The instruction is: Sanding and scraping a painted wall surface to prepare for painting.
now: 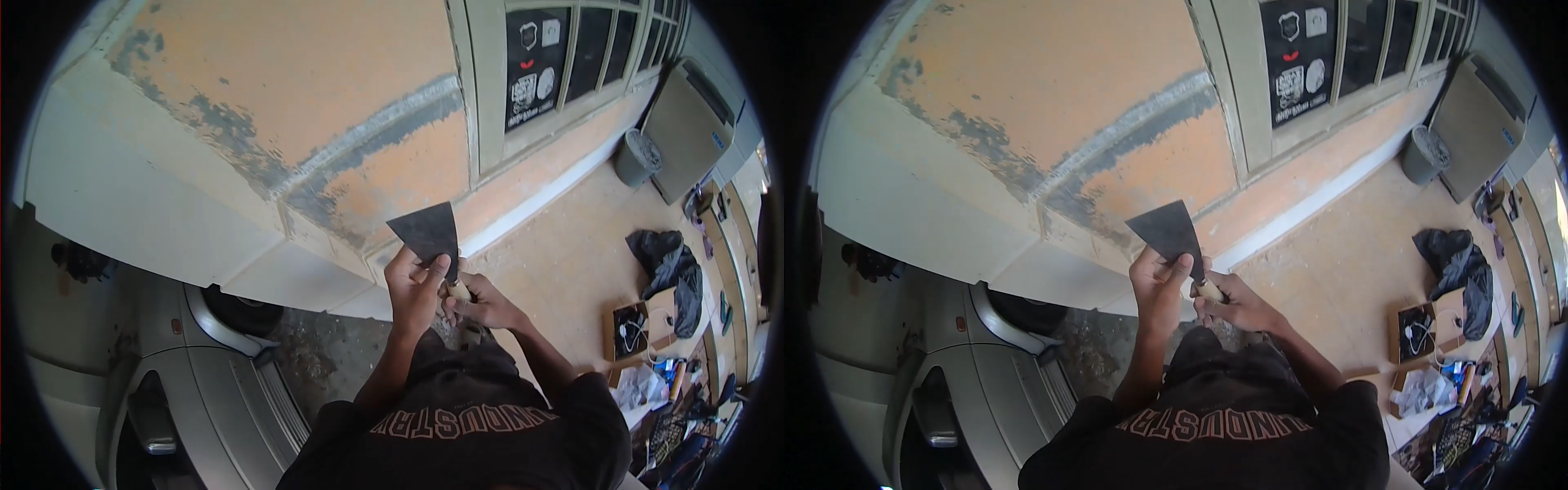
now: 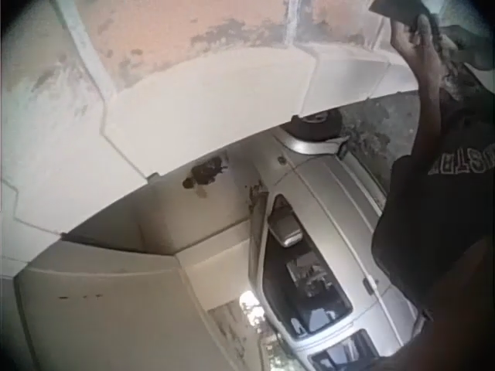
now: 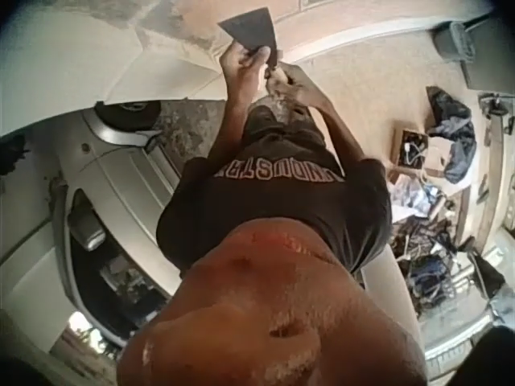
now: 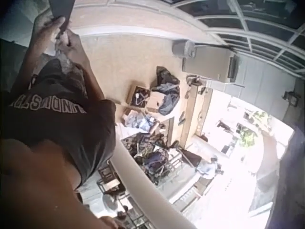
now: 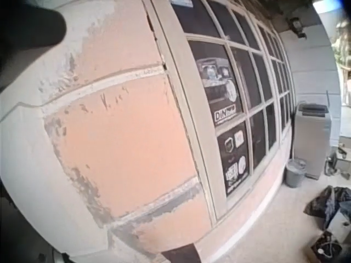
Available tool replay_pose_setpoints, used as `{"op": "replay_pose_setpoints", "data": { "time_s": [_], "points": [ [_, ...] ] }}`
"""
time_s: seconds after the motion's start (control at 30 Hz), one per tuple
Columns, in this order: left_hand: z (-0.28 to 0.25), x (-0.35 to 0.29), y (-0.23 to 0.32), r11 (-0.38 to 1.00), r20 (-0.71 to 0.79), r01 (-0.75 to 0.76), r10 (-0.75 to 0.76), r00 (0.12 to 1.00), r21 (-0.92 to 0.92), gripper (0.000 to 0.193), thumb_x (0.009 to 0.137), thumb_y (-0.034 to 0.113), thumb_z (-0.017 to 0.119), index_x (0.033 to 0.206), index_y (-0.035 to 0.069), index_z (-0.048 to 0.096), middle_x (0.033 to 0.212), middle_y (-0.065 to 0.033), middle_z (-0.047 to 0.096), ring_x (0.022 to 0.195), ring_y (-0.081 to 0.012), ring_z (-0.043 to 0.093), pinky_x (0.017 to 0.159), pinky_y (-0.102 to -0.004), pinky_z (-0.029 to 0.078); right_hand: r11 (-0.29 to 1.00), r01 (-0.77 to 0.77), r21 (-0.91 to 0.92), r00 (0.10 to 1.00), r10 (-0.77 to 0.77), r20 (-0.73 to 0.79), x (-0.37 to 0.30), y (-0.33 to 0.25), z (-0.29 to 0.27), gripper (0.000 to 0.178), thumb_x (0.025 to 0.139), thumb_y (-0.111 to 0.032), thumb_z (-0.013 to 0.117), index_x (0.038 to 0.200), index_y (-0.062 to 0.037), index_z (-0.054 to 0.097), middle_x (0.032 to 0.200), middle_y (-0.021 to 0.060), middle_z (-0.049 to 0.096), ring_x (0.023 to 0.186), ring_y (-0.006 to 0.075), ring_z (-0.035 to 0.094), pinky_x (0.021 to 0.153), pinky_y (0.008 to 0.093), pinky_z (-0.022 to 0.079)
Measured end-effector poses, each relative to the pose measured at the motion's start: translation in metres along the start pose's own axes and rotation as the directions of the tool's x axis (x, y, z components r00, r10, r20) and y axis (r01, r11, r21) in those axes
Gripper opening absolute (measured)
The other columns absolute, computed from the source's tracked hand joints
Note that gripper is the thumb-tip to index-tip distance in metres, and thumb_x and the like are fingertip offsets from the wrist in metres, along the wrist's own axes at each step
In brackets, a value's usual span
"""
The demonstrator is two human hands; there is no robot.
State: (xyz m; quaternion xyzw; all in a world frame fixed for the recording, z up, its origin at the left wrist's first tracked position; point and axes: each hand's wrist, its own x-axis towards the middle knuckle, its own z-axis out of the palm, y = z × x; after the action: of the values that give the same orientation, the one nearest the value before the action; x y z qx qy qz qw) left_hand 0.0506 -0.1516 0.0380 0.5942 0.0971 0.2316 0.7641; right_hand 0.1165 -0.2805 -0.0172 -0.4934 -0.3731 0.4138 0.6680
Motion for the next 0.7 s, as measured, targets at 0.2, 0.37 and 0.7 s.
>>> {"op": "replay_pose_setpoints", "data": {
  "time_s": [0.2, 0.37, 0.7],
  "points": [
    [-0.079, -0.103, -0.037, 0.971, -0.251, 0.235, -0.218, 0.943, 0.04, 0.027, 0.089, 0.001, 0.059, 0.114, -0.005, 0.052, 0.103, -0.0109, 0.062, 0.089, -0.0145, 0.06, 0.081, -0.028, 0.048, 0.961, -0.243, 0.13, 0.965, 0.227, 0.129, -0.065, 0.075, 0.072, 0.022, 0.097, -0.025, 0.049, 0.09, -0.005, 0.048, 0.067, 0.002, 0.053, 0.06, 0.011, 0.054, 0.057, 0.0261, 0.043],
    [-0.115, -0.157, -0.051, 0.963, -0.357, 0.26, -0.22, 0.908, 0.07, 0.037, 0.088, 0.0, 0.06, 0.122, -0.006, 0.047, 0.11, -0.0127, 0.06, 0.1, -0.0149, 0.057, 0.085, -0.0275, 0.045, 0.956, -0.285, 0.069, 0.954, 0.276, 0.116, -0.087, 0.104, 0.121, 0.025, 0.096, -0.027, 0.051, 0.09, -0.0036, 0.048, 0.067, 0.0028, 0.053, 0.061, 0.0116, 0.054, 0.057, 0.0279, 0.043],
    [-0.023, -0.03, 0.049, 0.946, -0.19, -0.285, 0.312, 0.931, 0.157, 0.053, 0.083, -0.002, 0.067, 0.126, -0.005, 0.038, 0.113, -0.0175, 0.059, 0.098, -0.0152, 0.057, 0.086, -0.0271, 0.046, 0.878, 0.186, -0.441, 0.982, -0.178, 0.06, -0.016, -0.022, 0.046, 0.03, 0.095, -0.027, 0.054, 0.113, -0.0038, 0.05, 0.07, 0.0107, 0.055, 0.06, 0.022, 0.054, 0.059, 0.0358, 0.044]
  ]
}}
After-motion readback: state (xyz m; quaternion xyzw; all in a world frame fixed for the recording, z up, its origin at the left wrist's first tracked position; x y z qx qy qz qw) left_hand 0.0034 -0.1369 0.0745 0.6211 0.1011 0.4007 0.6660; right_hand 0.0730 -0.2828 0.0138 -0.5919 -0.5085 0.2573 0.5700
